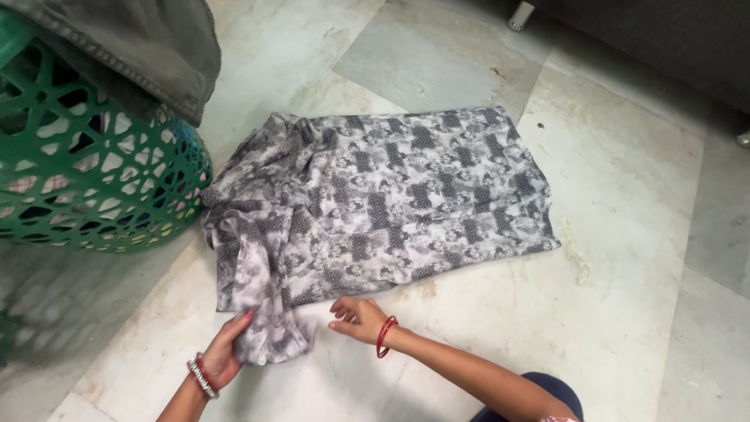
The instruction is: The person takes a patterned shirt from a green laundry basket, lays it on the floor, and folds it neatly by hand. After folding the first shirt, the person reaches back into the basket and begins handling a second striped shirt.
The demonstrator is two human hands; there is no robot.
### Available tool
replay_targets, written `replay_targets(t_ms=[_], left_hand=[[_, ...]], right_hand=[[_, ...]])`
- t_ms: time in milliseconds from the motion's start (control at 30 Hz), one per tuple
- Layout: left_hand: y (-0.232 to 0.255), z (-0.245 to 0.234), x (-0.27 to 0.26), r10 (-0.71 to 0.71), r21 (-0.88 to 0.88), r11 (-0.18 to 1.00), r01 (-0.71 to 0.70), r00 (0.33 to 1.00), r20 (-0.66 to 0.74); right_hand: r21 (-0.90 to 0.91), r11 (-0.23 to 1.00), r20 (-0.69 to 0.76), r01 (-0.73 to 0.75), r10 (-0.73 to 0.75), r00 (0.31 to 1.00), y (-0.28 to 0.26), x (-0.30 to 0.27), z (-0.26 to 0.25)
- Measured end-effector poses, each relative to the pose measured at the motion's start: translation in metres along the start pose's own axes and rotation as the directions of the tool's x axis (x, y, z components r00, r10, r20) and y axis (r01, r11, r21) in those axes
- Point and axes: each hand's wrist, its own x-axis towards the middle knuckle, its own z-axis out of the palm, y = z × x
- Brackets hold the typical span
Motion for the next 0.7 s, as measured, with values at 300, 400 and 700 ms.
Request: replay_targets(t_ms=[300, 400, 700], left_hand=[[0.011, 0.076, -0.028, 0.254, -0.404, 0.898, -0.174, 0.955, 0.154], [0.015, 0.138, -0.032, 0.33, -0.548, 0.809, -0.213, 0.936, 0.124], [-0.068, 0.209, -0.042, 0.068, -0.102, 0.995, -0.02, 0.868, 0.491]], right_hand=[[0.72, 0.606, 0.381, -0.338, 0.061, 0.922, -0.043, -0.013, -0.001], [0.887, 0.095, 0.461, -0.452, -0.228, 0.858, -0.063, -0.032, -0.022], [0.889, 0.437, -0.278, 0.137, 0.276, 0.92, -0.002, -0.06, -0.171]])
